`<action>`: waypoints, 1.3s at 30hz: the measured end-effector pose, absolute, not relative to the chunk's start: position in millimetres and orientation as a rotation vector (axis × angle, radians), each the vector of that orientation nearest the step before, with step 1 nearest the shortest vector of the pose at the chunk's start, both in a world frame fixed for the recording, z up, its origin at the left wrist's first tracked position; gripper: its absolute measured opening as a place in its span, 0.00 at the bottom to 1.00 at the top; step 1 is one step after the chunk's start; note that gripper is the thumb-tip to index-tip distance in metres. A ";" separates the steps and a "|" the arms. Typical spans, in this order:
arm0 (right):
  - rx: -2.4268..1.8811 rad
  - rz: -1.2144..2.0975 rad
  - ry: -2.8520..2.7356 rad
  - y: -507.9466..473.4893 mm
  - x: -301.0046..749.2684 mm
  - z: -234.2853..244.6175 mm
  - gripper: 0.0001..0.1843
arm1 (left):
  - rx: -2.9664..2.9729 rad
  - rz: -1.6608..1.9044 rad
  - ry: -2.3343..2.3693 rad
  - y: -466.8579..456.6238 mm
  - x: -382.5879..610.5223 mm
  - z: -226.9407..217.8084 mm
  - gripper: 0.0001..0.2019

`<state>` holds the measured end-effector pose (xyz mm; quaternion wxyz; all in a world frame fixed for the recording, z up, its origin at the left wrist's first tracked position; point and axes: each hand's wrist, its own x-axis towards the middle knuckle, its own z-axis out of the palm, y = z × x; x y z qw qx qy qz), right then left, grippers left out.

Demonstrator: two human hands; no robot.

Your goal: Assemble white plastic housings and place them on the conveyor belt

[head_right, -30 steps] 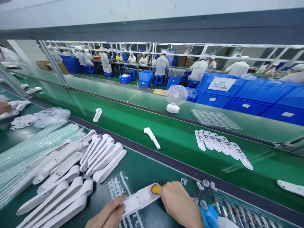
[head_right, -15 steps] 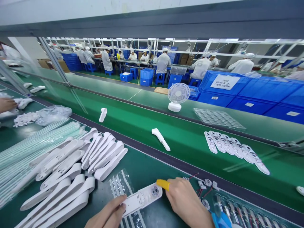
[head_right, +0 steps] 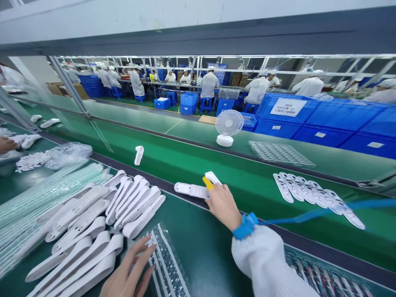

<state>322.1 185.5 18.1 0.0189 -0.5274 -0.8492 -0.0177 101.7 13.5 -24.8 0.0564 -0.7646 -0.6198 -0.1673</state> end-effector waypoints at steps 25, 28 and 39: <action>-2.475 -0.006 -2.116 207.4 380.4 28.1 0.12 | -2.265 -0.379 -2.648 29.8 103.1 -33.7 0.27; -2.444 -0.065 -2.144 200.2 377.2 39.3 0.13 | -2.238 -0.417 -2.760 30.2 104.6 -30.3 0.29; -2.063 -0.289 -2.614 197.1 450.0 8.5 0.23 | -2.234 -1.222 -2.826 22.5 96.6 -62.7 0.28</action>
